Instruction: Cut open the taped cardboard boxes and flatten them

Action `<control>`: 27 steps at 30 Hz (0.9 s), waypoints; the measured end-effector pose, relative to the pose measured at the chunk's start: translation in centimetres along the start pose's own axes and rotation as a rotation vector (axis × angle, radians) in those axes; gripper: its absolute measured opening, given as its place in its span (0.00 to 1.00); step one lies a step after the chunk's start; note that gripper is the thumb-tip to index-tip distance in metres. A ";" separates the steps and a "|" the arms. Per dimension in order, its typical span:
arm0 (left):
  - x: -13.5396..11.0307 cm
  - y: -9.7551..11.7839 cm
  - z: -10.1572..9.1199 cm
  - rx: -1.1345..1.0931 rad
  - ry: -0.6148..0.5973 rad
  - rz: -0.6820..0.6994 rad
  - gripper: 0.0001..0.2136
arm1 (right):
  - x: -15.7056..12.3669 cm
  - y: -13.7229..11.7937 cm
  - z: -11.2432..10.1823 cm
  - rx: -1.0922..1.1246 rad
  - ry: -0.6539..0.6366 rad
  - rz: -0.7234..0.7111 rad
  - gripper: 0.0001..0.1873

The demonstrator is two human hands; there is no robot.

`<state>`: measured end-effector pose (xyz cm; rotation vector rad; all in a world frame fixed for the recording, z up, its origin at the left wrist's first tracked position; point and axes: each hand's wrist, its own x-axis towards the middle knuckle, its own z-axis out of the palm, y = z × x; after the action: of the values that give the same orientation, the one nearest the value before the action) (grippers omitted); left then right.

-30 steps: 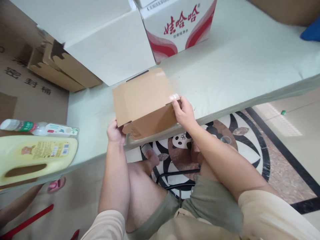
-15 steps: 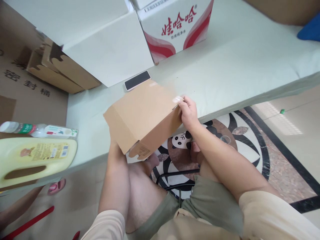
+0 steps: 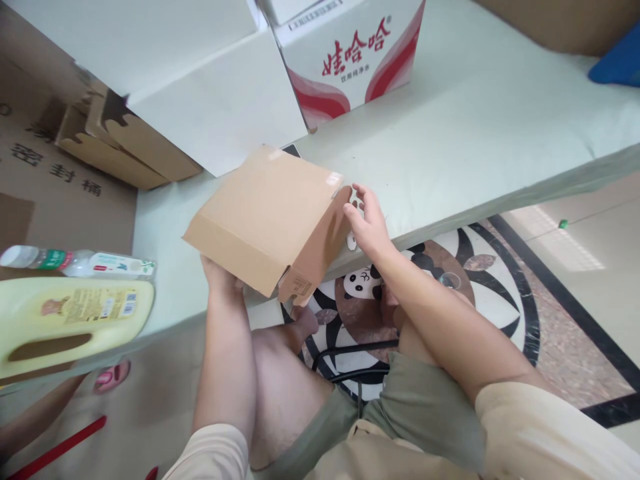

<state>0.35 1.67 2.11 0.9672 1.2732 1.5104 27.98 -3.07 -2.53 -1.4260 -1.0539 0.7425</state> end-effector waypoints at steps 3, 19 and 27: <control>-0.2 0.1 0.4 -0.022 0.130 0.013 0.16 | 0.0 0.5 0.0 0.053 -0.135 0.017 0.45; 1.7 -2.9 -2.3 0.312 -0.009 0.299 0.20 | -0.4 -0.2 0.1 0.246 -0.333 0.046 0.53; 2.2 -3.6 -2.6 0.337 -0.023 0.297 0.15 | -0.9 -1.3 0.1 0.255 -0.333 0.028 0.49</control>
<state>-2.24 3.26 -1.82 1.4404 1.4442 1.5254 27.36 -3.92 -1.41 -1.1234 -1.1456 1.1211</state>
